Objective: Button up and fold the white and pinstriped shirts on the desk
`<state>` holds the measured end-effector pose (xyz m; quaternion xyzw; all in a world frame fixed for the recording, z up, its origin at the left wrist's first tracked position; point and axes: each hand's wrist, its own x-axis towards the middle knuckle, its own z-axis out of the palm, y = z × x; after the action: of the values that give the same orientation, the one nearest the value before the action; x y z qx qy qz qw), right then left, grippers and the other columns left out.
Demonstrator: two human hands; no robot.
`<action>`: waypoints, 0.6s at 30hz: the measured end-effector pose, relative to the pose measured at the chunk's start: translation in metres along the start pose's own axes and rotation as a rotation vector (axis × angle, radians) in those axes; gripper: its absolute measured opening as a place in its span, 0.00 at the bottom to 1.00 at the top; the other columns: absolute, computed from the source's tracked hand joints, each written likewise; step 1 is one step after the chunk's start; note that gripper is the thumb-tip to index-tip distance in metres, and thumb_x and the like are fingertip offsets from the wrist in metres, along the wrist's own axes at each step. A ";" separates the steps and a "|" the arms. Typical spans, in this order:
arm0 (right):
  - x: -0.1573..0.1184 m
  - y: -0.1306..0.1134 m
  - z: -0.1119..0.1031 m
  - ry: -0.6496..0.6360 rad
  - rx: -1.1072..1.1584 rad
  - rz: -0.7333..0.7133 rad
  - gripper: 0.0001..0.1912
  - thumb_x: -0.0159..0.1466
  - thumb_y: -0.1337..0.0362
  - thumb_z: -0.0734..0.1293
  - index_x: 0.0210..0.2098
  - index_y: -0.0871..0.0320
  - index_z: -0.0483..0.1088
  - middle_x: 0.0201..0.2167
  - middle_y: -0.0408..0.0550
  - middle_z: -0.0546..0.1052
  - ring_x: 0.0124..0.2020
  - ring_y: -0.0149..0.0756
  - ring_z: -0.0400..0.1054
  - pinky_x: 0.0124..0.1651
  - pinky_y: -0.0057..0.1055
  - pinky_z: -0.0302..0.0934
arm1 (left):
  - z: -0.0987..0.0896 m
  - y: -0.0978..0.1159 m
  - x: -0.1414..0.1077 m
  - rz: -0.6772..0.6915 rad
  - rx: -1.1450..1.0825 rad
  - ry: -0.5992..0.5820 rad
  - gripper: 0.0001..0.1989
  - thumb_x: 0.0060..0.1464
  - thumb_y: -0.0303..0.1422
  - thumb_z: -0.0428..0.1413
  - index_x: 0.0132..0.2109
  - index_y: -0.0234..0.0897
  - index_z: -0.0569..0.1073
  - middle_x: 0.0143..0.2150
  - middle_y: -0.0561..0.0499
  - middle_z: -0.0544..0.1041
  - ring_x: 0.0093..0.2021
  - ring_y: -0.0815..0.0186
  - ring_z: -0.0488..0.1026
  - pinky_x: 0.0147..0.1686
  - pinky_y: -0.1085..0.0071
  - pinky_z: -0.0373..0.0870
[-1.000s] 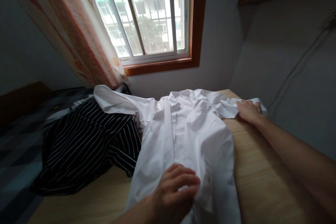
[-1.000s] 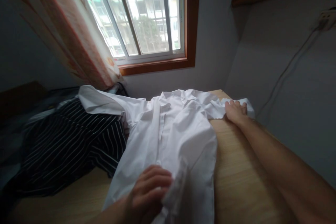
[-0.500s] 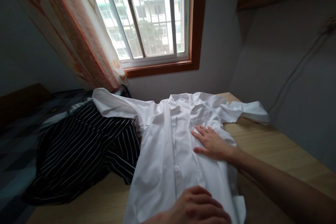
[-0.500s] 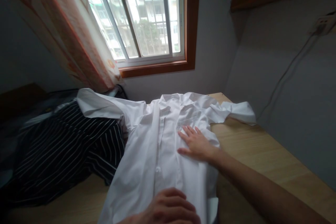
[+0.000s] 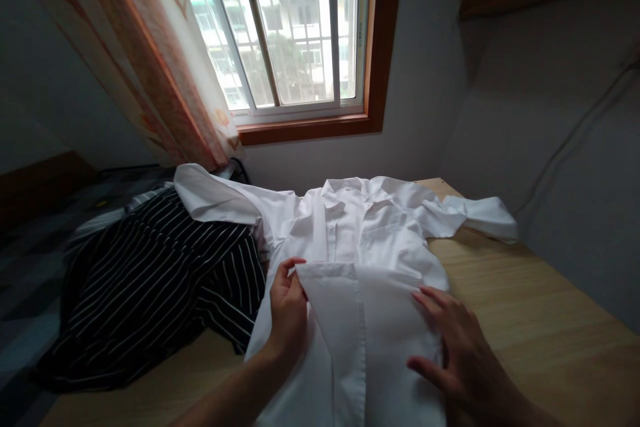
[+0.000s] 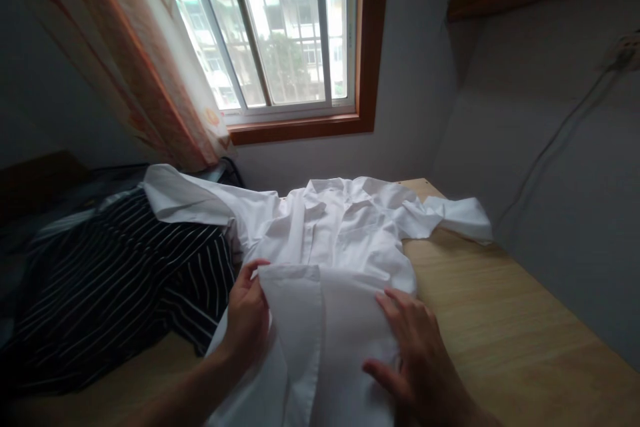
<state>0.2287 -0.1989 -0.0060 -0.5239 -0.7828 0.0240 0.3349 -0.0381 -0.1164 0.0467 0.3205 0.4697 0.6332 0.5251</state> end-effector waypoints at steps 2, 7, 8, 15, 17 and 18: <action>-0.008 -0.011 0.004 0.009 -0.128 -0.092 0.48 0.57 0.39 0.65 0.69 0.54 0.49 0.61 0.64 0.65 0.59 0.63 0.61 0.53 0.58 0.60 | 0.005 -0.004 0.008 -0.001 -0.023 -0.005 0.17 0.47 0.34 0.61 0.43 0.40 0.64 0.26 0.58 0.74 0.20 0.72 0.69 0.25 0.76 0.66; -0.012 -0.042 0.015 0.074 -0.241 -0.402 0.23 0.68 0.61 0.55 0.61 0.56 0.63 0.52 0.55 0.76 0.54 0.50 0.67 0.54 0.47 0.59 | 0.008 -0.016 0.010 0.120 0.078 -0.127 0.13 0.52 0.36 0.58 0.41 0.39 0.65 0.34 0.52 0.77 0.26 0.68 0.73 0.27 0.74 0.67; -0.013 -0.048 0.019 0.109 -0.230 -0.427 0.20 0.68 0.65 0.54 0.56 0.56 0.67 0.47 0.53 0.78 0.50 0.47 0.70 0.52 0.44 0.60 | 0.008 -0.018 0.010 0.164 0.101 -0.140 0.11 0.52 0.36 0.57 0.41 0.38 0.65 0.35 0.50 0.77 0.28 0.67 0.73 0.29 0.73 0.68; -0.018 -0.063 0.017 0.086 -0.124 -0.453 0.16 0.62 0.78 0.54 0.25 0.57 0.66 0.17 0.42 0.66 0.18 0.33 0.60 0.23 0.31 0.53 | -0.002 -0.019 0.014 0.323 0.270 -0.173 0.05 0.53 0.30 0.54 0.38 0.36 0.69 0.37 0.48 0.78 0.38 0.64 0.74 0.40 0.70 0.69; -0.017 -0.054 -0.003 0.054 -0.010 -0.425 0.16 0.64 0.76 0.54 0.23 0.55 0.61 0.17 0.42 0.65 0.19 0.32 0.60 0.22 0.30 0.52 | -0.005 -0.022 0.015 0.319 0.277 -0.181 0.05 0.53 0.31 0.54 0.38 0.36 0.69 0.37 0.48 0.78 0.38 0.63 0.75 0.40 0.70 0.69; -0.016 -0.048 -0.015 0.016 0.060 -0.402 0.16 0.65 0.73 0.55 0.23 0.55 0.60 0.18 0.42 0.65 0.20 0.33 0.61 0.22 0.30 0.54 | -0.006 -0.023 0.015 0.314 0.276 -0.194 0.05 0.53 0.31 0.54 0.37 0.36 0.69 0.38 0.48 0.78 0.38 0.63 0.75 0.40 0.70 0.69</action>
<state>0.2021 -0.2391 0.0164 -0.3471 -0.8678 -0.0240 0.3547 -0.0388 -0.1033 0.0215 0.5178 0.4438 0.6030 0.4139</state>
